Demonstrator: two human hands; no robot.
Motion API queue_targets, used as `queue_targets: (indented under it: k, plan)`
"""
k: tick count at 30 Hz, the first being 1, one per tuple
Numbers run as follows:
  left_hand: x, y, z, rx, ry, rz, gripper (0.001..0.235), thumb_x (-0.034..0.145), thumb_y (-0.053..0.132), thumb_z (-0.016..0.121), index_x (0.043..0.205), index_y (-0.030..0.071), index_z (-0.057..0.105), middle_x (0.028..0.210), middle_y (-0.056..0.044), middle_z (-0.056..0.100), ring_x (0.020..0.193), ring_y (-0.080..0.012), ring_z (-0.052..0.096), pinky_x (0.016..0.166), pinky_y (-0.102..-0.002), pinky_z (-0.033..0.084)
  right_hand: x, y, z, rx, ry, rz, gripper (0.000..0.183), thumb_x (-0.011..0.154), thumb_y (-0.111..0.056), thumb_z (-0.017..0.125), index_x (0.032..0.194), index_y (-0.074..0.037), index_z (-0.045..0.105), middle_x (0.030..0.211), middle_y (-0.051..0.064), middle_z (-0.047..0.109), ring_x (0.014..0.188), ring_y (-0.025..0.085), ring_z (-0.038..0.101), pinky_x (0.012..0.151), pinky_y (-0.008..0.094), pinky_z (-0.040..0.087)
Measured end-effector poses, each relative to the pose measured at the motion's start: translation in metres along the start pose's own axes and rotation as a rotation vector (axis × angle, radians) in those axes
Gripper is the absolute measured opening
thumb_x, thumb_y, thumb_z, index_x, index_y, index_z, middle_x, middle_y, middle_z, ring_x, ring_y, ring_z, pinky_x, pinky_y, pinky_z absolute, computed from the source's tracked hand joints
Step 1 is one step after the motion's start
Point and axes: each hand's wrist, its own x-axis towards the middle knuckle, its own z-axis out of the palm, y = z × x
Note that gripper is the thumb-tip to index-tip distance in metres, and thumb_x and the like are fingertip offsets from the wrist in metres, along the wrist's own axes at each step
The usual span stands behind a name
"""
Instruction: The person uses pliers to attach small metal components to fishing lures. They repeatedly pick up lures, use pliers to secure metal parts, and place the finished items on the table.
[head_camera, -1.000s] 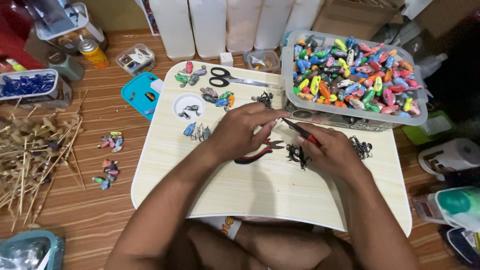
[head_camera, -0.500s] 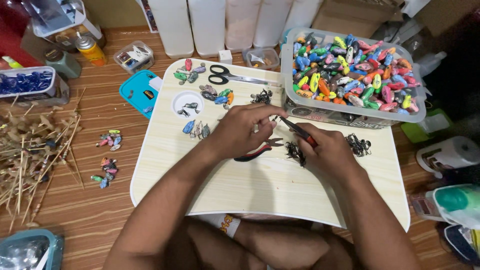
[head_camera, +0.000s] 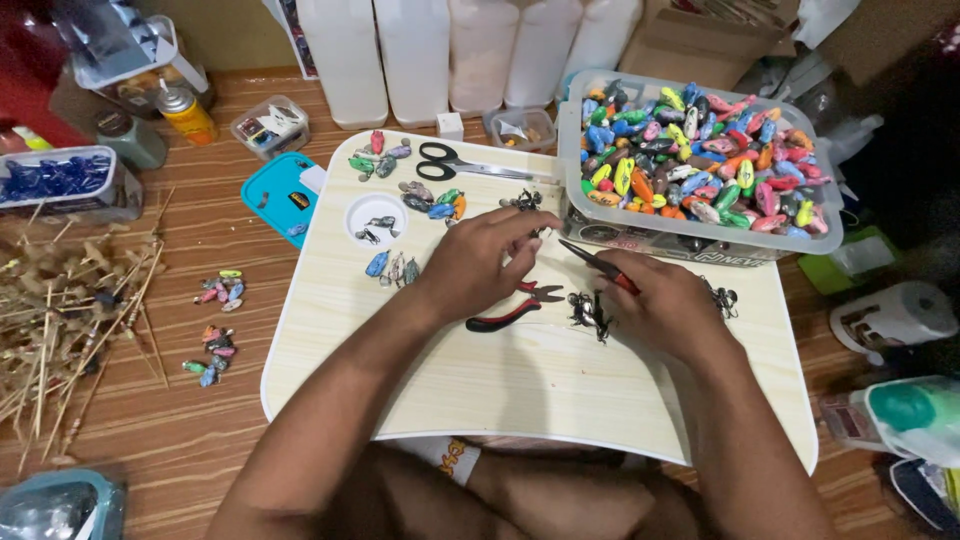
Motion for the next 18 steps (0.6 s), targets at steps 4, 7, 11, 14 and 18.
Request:
queue_targets:
  k: [4,7,11,14,18]
  plan:
    - [-0.002,-0.004,0.012,0.006,-0.079,-0.070,0.036,0.094,0.006,0.064,0.130,0.007,0.058,0.083,-0.014,0.071,0.080,-0.0300,0.072,0.072,-0.042,0.060,0.002,0.029,0.014,0.196,0.146,-0.024,0.033,0.090,-0.014,0.076,0.120,-0.002,0.071,0.096,0.027,0.074,0.092,0.051,0.070,0.078,0.057,0.054]
    - [-0.007,-0.002,0.030,0.031,-0.144,-0.033,0.026,0.095,0.012,0.067,0.116,0.010,0.052,0.089,-0.011,0.072,0.088,-0.0310,0.073,0.076,-0.046,0.060,0.005,0.028,0.023,0.498,0.156,0.009,0.017,0.092,-0.019,0.075,0.108,-0.011,0.077,0.065,0.005,0.071,0.061,0.013,0.061,0.067,0.030,0.053]
    - [-0.012,-0.003,0.048,0.011,-0.229,-0.067,0.025,0.095,0.021,0.068,0.110,0.013,0.050,0.092,-0.011,0.071,0.094,-0.0338,0.072,0.082,-0.048,0.058,0.000,0.027,0.017,0.621,0.092,-0.034,0.012,0.084,-0.009,0.082,0.094,-0.004,0.078,0.063,0.008,0.068,0.059,0.016,0.059,0.061,0.031,0.051]
    - [-0.014,-0.002,0.052,0.097,-0.253,-0.061,0.029,0.095,0.026,0.069,0.115,0.016,0.050,0.099,-0.010,0.070,0.102,-0.0311,0.069,0.088,-0.045,0.056,-0.005,0.030,-0.004,0.571,0.009,0.035,0.010,0.079,-0.008,0.084,0.085,-0.005,0.076,0.060,0.004,0.062,0.059,0.014,0.053,0.058,0.029,0.046]
    - [-0.016,-0.007,0.059,0.312,-0.260,0.087,0.031,0.091,0.022,0.069,0.120,0.013,0.065,0.113,-0.002,0.069,0.111,-0.0251,0.059,0.095,-0.041,0.047,-0.014,0.050,-0.039,0.276,-0.154,0.370,0.013,0.084,-0.005,0.080,0.096,-0.010,0.081,0.061,-0.001,0.063,0.053,0.012,0.050,0.052,0.027,0.037]
